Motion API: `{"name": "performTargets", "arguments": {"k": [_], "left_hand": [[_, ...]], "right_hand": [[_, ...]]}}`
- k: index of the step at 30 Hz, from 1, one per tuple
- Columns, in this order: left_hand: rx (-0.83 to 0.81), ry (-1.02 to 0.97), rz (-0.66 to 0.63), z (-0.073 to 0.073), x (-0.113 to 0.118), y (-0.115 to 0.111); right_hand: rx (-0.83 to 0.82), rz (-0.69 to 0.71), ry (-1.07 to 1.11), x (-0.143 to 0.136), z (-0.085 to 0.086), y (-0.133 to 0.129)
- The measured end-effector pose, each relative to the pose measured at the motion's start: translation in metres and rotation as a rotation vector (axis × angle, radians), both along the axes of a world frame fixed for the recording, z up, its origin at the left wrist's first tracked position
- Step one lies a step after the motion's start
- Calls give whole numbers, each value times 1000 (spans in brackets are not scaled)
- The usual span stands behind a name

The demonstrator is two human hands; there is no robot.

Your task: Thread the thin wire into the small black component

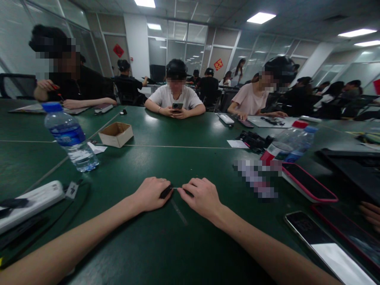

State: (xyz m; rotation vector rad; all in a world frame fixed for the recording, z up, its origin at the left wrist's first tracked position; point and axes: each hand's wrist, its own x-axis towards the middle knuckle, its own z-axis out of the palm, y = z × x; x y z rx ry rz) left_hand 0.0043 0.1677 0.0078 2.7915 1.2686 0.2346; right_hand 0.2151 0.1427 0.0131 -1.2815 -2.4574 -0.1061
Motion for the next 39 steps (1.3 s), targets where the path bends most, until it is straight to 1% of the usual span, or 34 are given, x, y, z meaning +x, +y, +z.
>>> {"name": "performTargets", "arguments": {"k": [11, 19, 21, 24, 26, 34, 36, 39], "left_hand": [[-1, -1, -10, 2, -1, -1], [12, 12, -25, -1, -1, 0], [22, 19, -22, -1, -1, 0], [19, 25, -16, 0, -1, 0], [15, 24, -13, 1, -1, 0], [-6, 17, -8, -1, -1, 0], [-5, 18, -12, -1, -1, 0], [7, 23, -12, -2, -1, 0]], "right_hand": [[-35, 18, 18, 1, 1, 0], [12, 27, 28, 2, -2, 1], [21, 57, 31, 1, -3, 1], [22, 154, 16, -1, -3, 0], [22, 183, 17, -2, -4, -1], [-14, 159, 45, -2, -2, -1], [-13, 133, 45, -2, -1, -1], [-7, 59, 38, -3, 1, -2]]}}
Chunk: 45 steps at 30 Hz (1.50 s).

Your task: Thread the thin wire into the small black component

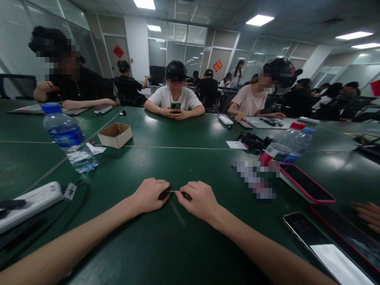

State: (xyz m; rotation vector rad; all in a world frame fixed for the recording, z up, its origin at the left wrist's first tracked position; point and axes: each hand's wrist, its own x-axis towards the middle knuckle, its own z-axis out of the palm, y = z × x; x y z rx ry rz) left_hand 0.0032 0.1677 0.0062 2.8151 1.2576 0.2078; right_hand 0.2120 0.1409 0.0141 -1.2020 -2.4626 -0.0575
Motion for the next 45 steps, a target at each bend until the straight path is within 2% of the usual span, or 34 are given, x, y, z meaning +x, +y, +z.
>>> {"name": "performTargets", "arguments": {"k": [5, 16, 23, 45], "left_hand": [[17, -6, 4, 0, 1, 0], [17, -3, 0, 1, 1, -1], [4, -8, 0, 2, 2, -1], [-5, 5, 2, 2, 2, 0]], "right_hand": [[-36, -128, -34, -1, 1, -1], [-87, -239, -166, -4, 7, -7], [-112, -229, -189, -5, 10, -8], [-46, -162, -163, -1, 6, -5]]}}
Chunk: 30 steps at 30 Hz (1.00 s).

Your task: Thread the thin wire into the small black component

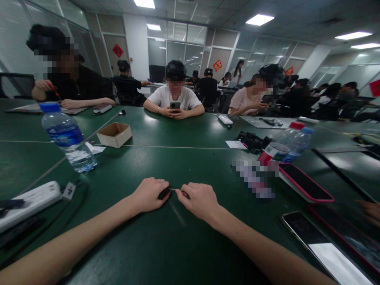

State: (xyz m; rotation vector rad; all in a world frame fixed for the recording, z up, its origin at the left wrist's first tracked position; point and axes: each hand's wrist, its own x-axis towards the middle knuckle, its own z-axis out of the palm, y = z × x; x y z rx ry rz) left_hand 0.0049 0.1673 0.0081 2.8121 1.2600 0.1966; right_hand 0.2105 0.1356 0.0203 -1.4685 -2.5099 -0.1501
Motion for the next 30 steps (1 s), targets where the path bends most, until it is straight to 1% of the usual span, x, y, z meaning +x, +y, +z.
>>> {"name": "performTargets", "arguments": {"k": [8, 12, 22, 26, 30], "left_hand": [[-3, -6, -3, 3, 0, -1], [-12, -16, 0, 2, 0, -1], [-4, -8, -8, 4, 0, -2], [-3, -7, 1, 2, 1, -1], [1, -6, 5, 1, 1, -1]], "right_hand": [[6, 9, 13, -1, 1, 0], [-17, 23, 27, -1, 2, 0], [-6, 8, 16, -1, 0, 0], [3, -9, -3, -1, 0, 0], [-21, 2, 2, -1, 2, 0]]}}
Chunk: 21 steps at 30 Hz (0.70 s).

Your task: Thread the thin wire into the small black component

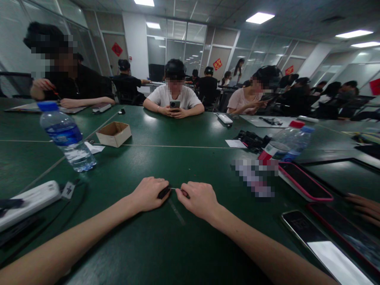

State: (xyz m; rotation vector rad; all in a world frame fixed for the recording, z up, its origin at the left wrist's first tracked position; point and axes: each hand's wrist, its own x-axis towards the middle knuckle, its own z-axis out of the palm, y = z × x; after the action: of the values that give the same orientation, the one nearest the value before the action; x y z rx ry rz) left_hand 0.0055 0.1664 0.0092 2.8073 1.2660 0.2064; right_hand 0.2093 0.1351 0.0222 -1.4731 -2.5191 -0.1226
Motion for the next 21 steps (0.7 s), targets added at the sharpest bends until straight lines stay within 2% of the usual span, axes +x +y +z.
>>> {"name": "performTargets", "arguments": {"k": [21], "left_hand": [[9, 6, -13, -2, -1, 1]], "right_hand": [[-2, -1, 14, 1, -1, 0]]}}
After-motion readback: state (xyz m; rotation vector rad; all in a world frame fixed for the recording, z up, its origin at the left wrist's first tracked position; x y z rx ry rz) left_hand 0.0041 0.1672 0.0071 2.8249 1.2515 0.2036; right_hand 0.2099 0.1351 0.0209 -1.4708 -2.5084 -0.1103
